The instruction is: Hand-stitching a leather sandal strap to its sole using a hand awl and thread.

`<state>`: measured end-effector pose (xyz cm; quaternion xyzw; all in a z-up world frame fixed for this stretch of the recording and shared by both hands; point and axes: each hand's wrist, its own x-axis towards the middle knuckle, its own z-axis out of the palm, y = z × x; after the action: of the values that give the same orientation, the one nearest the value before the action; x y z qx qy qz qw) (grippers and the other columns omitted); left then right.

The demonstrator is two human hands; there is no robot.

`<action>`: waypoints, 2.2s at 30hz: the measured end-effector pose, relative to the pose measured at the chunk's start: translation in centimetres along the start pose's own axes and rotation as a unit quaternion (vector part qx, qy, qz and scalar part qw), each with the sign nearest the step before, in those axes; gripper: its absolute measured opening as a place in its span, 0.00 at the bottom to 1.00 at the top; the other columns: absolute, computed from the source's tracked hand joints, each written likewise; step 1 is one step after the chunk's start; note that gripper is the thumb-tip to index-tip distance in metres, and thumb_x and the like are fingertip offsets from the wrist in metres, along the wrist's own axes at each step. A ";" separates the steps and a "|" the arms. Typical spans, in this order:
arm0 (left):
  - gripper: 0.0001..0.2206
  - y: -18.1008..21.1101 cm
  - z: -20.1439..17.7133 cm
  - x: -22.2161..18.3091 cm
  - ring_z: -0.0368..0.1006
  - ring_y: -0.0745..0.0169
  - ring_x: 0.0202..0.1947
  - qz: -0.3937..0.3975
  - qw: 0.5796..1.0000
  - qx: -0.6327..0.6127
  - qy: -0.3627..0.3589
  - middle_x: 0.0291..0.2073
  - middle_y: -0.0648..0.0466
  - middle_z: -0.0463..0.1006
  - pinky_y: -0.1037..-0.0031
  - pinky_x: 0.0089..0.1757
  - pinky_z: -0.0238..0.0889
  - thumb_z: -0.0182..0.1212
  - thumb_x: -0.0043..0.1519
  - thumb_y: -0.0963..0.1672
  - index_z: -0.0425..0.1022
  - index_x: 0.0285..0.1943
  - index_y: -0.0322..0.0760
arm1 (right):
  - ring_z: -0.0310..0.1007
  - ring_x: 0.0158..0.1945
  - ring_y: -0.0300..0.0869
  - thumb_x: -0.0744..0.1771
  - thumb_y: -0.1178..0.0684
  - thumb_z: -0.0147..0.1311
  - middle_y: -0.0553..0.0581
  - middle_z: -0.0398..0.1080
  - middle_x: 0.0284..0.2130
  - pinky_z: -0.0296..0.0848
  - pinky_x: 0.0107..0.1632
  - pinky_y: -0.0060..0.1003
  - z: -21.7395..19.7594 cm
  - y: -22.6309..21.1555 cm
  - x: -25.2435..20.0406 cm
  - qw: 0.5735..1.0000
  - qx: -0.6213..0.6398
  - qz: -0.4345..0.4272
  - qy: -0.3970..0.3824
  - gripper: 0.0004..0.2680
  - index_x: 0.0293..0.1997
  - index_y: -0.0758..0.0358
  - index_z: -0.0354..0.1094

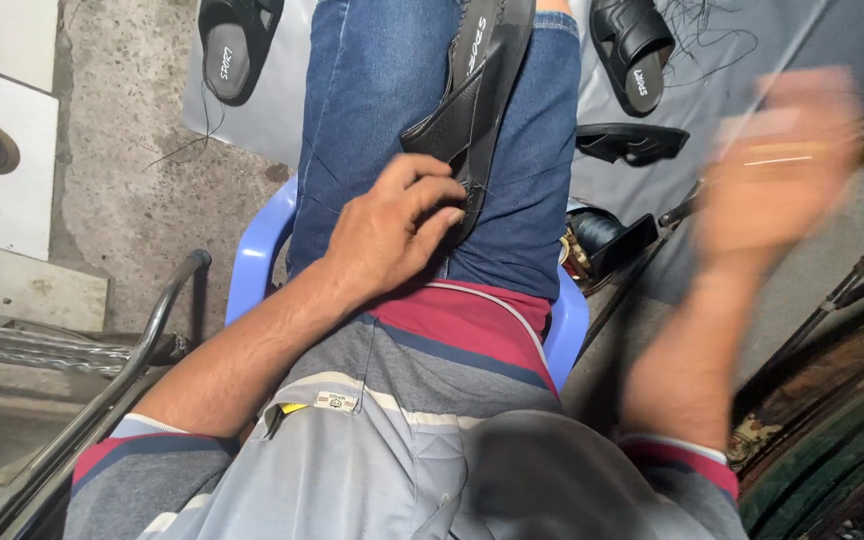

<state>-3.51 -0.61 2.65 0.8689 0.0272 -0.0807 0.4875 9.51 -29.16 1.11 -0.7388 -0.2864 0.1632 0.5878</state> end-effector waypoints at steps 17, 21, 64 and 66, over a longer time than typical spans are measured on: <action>0.08 1.0 -6.1 -0.1 0.62 0.41 0.57 0.065 0.906 -0.408 -0.095 0.56 0.40 0.63 0.56 0.55 0.54 0.58 0.56 0.45 0.74 0.37 0.36 | 0.65 0.21 0.43 0.62 0.55 0.57 0.52 0.65 0.15 0.64 0.27 0.34 9.7 0.2 2.4 0.977 -0.164 0.135 0.012 0.02 0.34 0.54 0.72; 0.22 1.9 -5.4 2.1 0.70 0.38 0.45 -0.056 0.983 -0.124 -0.121 0.41 0.42 0.76 0.53 0.43 0.62 0.64 0.51 0.47 0.68 0.54 0.36 | 0.61 0.19 0.43 0.62 0.57 0.56 0.55 0.63 0.13 0.62 0.26 0.36 9.6 -0.7 2.7 0.980 -0.129 0.154 0.010 0.01 0.34 0.57 0.71; 0.12 -3.1 1.1 2.1 0.70 0.48 0.33 0.122 0.971 0.187 0.086 0.40 0.55 0.66 0.62 0.34 0.59 0.59 0.54 0.50 0.72 0.42 0.44 | 0.69 0.32 0.53 0.65 0.53 0.51 0.54 0.68 0.32 0.69 0.34 0.45 7.4 -4.6 6.5 0.894 -0.363 -0.046 -0.259 0.05 0.42 0.53 0.71; 0.09 -2.0 0.8 2.1 0.70 0.40 0.30 0.056 0.979 0.174 0.092 0.39 0.53 0.62 0.60 0.27 0.66 0.60 0.55 0.48 0.72 0.38 0.43 | 0.70 0.32 0.45 0.64 0.49 0.51 0.45 0.67 0.32 0.69 0.35 0.38 7.3 -3.8 6.3 0.876 -0.402 -0.024 -0.264 0.06 0.43 0.42 0.71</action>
<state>-1.74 -0.33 0.20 0.9443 0.0083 0.0234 0.3280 9.32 -19.07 3.48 -0.8341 -0.4892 0.2089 0.1462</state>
